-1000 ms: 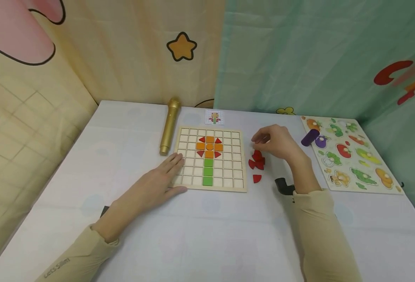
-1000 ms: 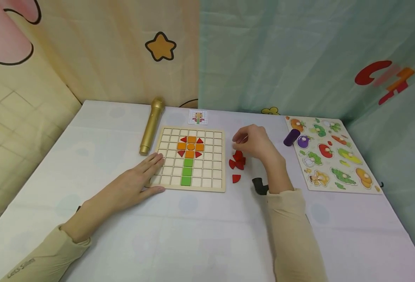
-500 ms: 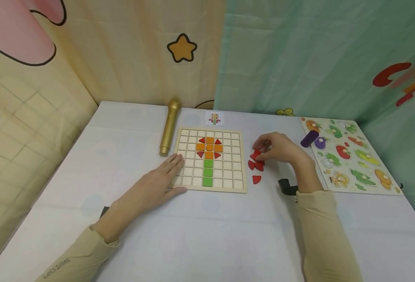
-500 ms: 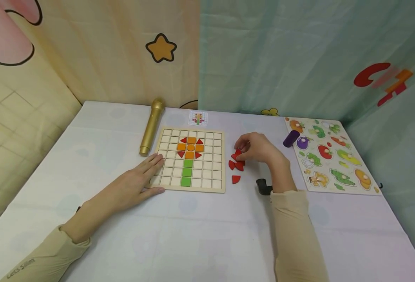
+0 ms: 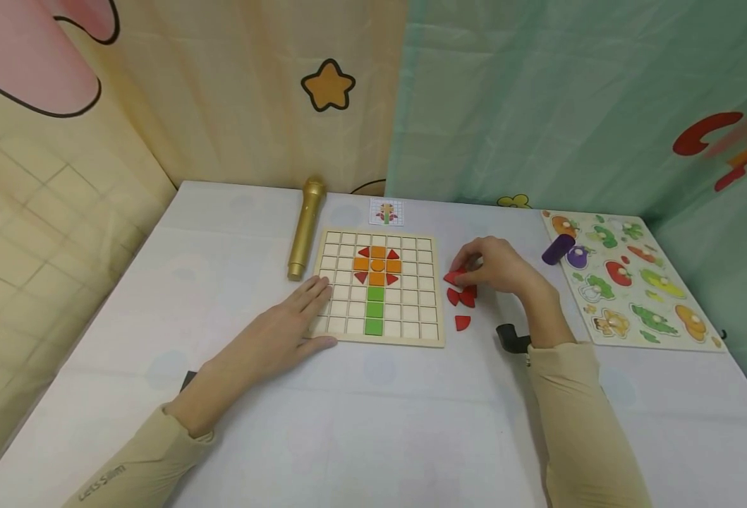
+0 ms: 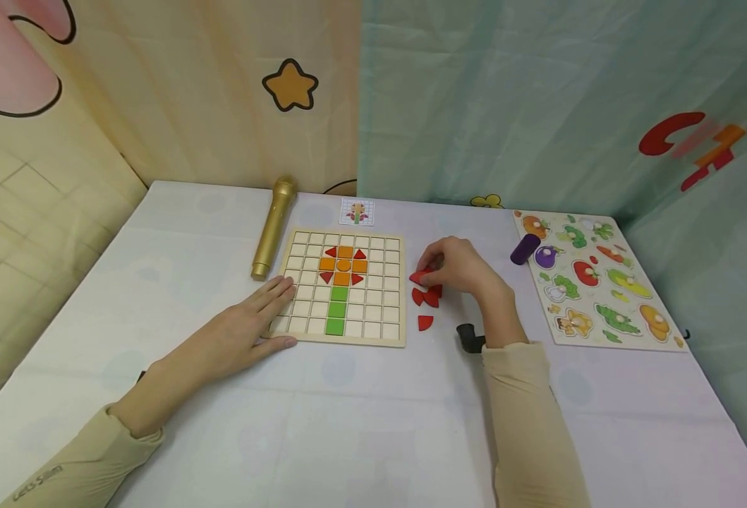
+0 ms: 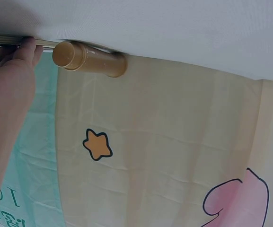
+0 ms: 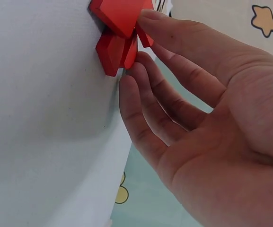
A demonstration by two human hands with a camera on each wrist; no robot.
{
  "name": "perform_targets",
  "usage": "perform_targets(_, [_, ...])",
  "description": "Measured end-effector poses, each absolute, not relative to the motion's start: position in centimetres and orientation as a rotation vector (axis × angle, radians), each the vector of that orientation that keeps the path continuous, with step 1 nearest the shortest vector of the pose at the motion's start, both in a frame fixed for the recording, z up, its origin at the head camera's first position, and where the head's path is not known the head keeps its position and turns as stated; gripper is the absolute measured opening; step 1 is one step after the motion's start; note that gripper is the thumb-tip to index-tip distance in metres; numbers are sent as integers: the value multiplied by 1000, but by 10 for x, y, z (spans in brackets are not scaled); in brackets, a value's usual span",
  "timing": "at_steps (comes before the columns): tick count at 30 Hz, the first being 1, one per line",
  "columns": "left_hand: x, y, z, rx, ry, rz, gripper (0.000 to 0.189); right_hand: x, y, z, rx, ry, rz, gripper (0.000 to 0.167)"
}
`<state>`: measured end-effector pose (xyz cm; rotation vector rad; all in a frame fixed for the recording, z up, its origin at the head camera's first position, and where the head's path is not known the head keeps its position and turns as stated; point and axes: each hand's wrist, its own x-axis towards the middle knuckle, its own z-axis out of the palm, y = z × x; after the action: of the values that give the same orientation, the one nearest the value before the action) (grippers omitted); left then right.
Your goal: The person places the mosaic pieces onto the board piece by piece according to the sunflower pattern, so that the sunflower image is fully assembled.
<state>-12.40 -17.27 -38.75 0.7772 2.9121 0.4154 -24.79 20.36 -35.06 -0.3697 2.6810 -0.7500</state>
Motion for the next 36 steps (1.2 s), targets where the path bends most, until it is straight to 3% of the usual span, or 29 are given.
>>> perform_targets(12, [-125,-172,-387,783,2909,409,89,-243,197,-343,-425,2648,-849,13])
perform_targets(25, [-124,-173,-388,777,2913,423,89,-224,138,-339,-619,2559,-911,6])
perform_targets(36, [-124,-174,-388,790,2915,426,89,-218,121,-351,-717,2570,-891,6])
